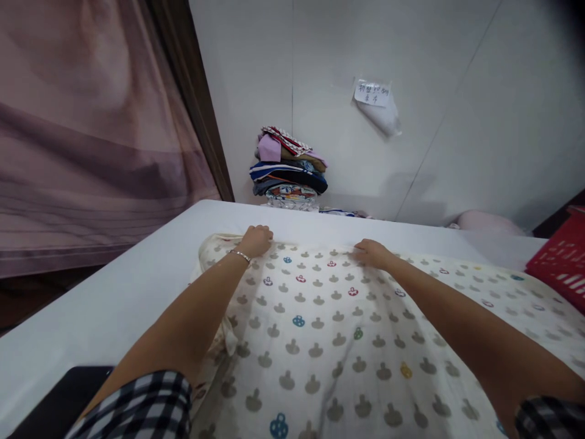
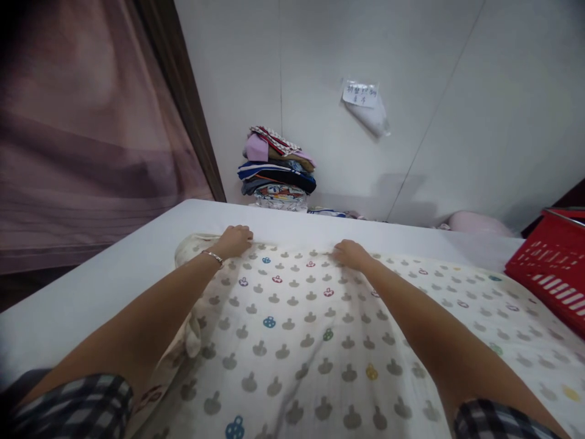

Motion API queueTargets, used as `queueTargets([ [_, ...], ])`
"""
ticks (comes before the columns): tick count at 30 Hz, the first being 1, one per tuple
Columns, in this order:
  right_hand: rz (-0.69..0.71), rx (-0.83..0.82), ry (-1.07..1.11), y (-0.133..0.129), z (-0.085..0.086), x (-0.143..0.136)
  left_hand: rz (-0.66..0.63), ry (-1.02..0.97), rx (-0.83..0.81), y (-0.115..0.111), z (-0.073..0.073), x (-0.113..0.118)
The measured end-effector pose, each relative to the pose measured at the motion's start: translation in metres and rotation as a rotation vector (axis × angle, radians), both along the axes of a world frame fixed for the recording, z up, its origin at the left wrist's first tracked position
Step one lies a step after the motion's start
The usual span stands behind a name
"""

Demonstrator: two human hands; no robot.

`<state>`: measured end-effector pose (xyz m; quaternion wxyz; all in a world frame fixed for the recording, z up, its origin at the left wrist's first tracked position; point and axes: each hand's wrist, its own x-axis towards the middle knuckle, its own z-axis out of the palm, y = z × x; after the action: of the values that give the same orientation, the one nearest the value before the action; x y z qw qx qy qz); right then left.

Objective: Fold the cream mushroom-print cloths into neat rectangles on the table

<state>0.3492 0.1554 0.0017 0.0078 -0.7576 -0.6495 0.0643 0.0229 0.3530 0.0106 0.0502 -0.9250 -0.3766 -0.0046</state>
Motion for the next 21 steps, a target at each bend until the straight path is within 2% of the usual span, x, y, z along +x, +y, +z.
queueTargets([
  [3, 0.002, 0.007, 0.117, -0.006, 0.002, 0.001, 0.009, 0.005, -0.037, -0.008, 0.008, -0.006],
  [7, 0.038, 0.015, 0.104, -0.008, 0.001, 0.004, 0.054, -0.002, -0.112, -0.019, 0.015, -0.012],
  [14, 0.031, 0.033, 0.051, -0.010, 0.004, 0.004, -0.005, -0.215, -0.198, -0.023, 0.014, -0.021],
  [21, -0.015, 0.106, 0.103, -0.007, 0.012, 0.006, -0.131, -0.229, -0.075, -0.012, 0.013, -0.022],
])
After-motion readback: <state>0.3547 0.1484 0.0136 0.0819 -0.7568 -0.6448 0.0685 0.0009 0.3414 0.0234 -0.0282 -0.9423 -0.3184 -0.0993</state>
